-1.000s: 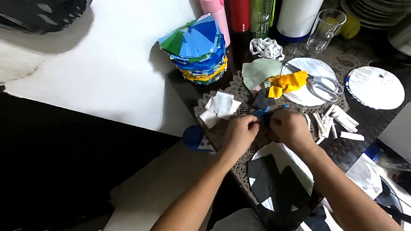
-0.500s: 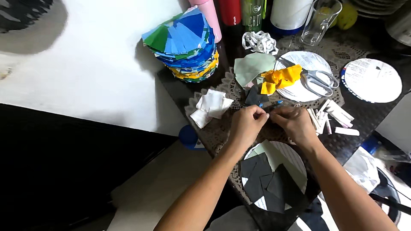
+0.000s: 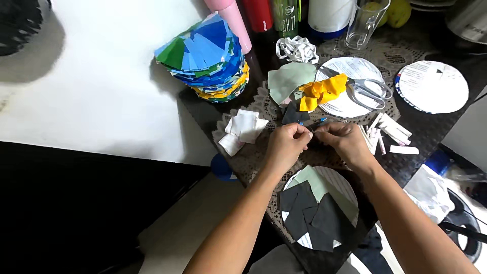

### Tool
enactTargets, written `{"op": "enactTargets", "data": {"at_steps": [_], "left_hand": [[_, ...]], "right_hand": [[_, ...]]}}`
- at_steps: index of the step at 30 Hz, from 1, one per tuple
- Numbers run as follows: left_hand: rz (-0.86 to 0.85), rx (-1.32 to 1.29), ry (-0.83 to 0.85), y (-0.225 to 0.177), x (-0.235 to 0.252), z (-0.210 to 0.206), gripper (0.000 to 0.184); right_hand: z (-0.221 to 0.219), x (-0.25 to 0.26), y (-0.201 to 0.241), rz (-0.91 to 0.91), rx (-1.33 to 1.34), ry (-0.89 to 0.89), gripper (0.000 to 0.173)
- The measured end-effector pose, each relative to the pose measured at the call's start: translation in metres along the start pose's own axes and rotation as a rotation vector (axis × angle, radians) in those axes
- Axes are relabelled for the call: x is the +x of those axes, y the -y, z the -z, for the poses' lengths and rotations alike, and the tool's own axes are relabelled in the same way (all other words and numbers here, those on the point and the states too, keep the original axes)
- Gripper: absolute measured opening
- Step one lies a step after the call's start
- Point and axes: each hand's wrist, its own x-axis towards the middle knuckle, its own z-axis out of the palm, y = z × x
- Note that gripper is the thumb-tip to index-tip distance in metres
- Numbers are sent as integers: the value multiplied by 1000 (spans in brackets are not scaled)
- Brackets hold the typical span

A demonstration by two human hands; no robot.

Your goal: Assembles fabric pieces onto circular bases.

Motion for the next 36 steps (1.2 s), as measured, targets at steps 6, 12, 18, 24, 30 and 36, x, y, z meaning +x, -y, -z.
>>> {"op": "enactTargets", "data": {"at_steps": [6, 12, 18, 24, 30, 36], "left_hand": [[-2, -126, 53, -2, 0, -3, 9], [-4, -150, 41, -3, 3, -2, 10], [-39, 371, -101, 3, 4, 18, 12], [-269, 700, -279, 11, -6, 10, 16], [-768, 324, -359, 9, -33, -37, 39], [-223, -597, -58, -5, -52, -59, 42]], "right_hand": [[8, 2, -2, -18, 164, 55, 14], [13, 7, -7, -74, 365, 54, 17], [23, 7, -7, -153, 578, -6, 24], [34, 0, 2, -209, 736, 2, 29], [12, -20, 21, -158, 670, -88, 24], [-3, -47, 38, -80, 333, -188, 17]]}}
